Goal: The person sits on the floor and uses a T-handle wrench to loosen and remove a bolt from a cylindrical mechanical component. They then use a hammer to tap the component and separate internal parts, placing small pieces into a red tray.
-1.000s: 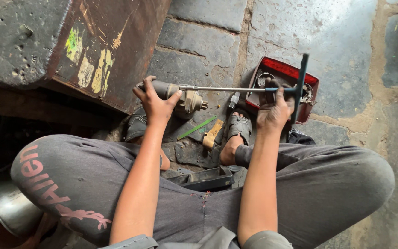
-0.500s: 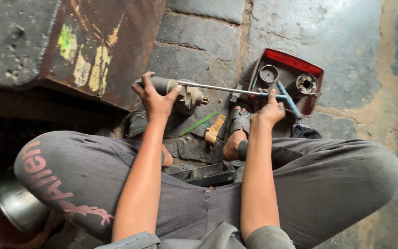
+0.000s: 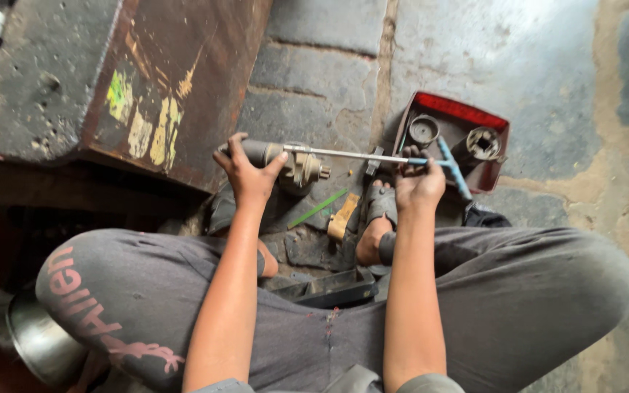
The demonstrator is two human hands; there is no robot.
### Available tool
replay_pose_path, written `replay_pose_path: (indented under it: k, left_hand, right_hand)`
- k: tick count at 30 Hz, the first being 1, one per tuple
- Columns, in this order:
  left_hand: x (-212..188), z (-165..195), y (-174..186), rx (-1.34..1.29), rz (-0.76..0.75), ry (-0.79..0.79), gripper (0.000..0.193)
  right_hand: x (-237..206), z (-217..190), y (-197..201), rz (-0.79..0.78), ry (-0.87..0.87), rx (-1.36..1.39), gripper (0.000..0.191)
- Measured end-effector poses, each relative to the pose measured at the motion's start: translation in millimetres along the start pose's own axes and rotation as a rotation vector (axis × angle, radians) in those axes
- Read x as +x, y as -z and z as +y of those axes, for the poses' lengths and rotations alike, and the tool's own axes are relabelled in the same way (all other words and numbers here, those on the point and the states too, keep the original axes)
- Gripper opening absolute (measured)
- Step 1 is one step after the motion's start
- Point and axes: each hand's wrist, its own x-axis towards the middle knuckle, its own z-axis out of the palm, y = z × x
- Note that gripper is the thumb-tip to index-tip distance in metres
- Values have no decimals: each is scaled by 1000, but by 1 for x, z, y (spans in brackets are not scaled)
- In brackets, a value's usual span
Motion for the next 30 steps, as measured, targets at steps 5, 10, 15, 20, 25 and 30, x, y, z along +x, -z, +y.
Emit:
replay_pose_path:
  k: [5, 10, 15, 20, 25, 30]
  left_hand:
    - [2, 6, -1, 0, 4, 55, 88]
    - [5, 8, -2, 19, 19, 30, 86]
    - [5, 6, -5, 24, 19, 63, 87]
    - [6, 6, -7, 17, 39, 32, 86]
    - [5, 5, -7, 17, 22, 71, 86]
    - [6, 5, -7, 26, 17, 63, 86]
  right_hand:
    - [-5, 6, -4, -98, 156, -219, 24]
    - [-17, 18, -24, 137, 276, -226, 20]
    - [-14, 18, -22, 201, 253, -191, 19]
    - [-3, 2, -15, 407, 394, -857, 55]
    - [-16, -2, -18, 387, 785, -1227, 65]
    - [-29, -6, -25, 273, 657, -932, 57]
